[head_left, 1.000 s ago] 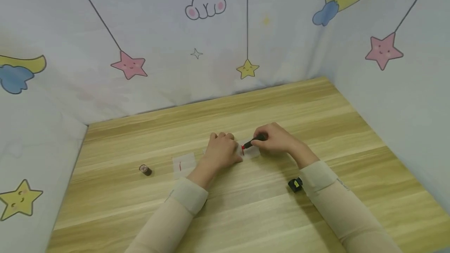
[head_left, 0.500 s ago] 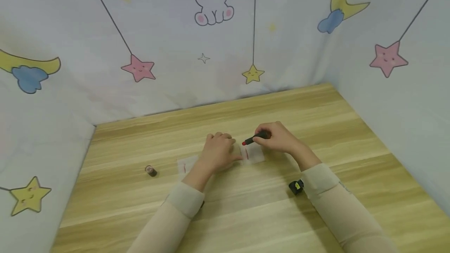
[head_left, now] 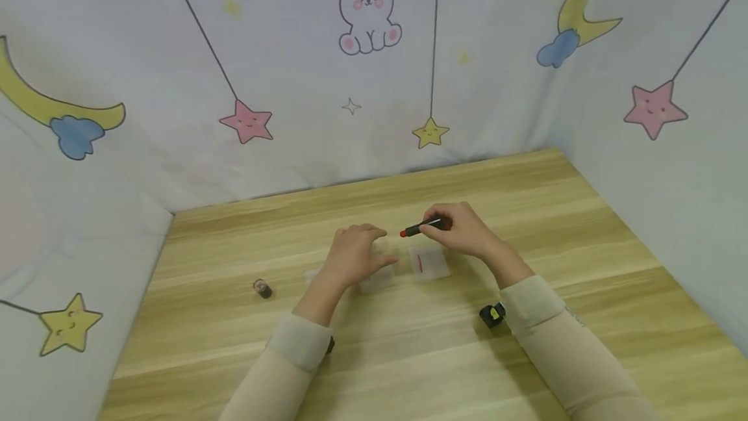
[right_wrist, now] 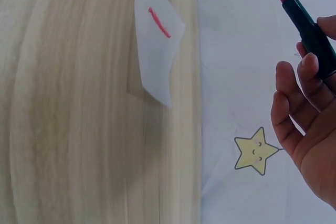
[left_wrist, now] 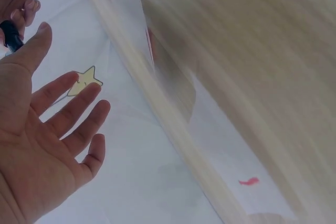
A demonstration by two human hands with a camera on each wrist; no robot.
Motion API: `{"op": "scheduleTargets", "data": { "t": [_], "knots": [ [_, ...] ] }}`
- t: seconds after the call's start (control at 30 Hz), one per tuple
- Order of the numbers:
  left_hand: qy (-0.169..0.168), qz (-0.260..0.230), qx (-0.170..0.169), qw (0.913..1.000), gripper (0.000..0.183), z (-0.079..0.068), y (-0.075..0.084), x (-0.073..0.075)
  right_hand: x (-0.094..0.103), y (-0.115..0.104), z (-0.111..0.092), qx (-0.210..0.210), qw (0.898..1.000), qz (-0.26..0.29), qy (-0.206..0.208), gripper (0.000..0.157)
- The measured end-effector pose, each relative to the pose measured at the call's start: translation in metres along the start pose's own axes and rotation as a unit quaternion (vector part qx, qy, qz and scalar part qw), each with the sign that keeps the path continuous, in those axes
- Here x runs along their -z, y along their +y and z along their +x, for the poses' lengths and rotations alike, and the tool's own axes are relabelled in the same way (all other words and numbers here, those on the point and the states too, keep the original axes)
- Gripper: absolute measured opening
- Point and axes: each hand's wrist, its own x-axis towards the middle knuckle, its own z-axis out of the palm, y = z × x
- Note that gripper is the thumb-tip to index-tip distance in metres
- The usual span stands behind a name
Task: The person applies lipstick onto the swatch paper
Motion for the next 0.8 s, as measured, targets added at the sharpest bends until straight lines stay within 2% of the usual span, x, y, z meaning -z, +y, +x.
{"op": "scheduleTargets", "data": {
  "t": [0.2, 0.33, 0.57, 0.8],
  "knots": [
    [0.021, -0.055, 0.012, 0.9982, 0.057, -0.006, -0.011, 0.002, -0.006, -0.007, 0.005, -0.003, 1.0, 0.017, 0.015, 0.01],
    [0.033, -0.107, 0.015, 0.9936, 0.055, -0.009, -0.018, 0.003, -0.01, -0.012, 0.008, 0.008, 0.999, 0.023, 0.022, 0.01],
    [0.042, -0.202, 0.017, 0.9783, 0.054, -0.015, -0.023, 0.005, -0.016, -0.02, 0.012, 0.013, 0.998, 0.053, 0.024, 0.011],
    [0.065, -0.271, 0.016, 0.9602, 0.051, -0.018, -0.027, 0.005, -0.023, -0.025, 0.018, 0.025, 0.998, 0.058, 0.027, 0.012]
  ]
}}
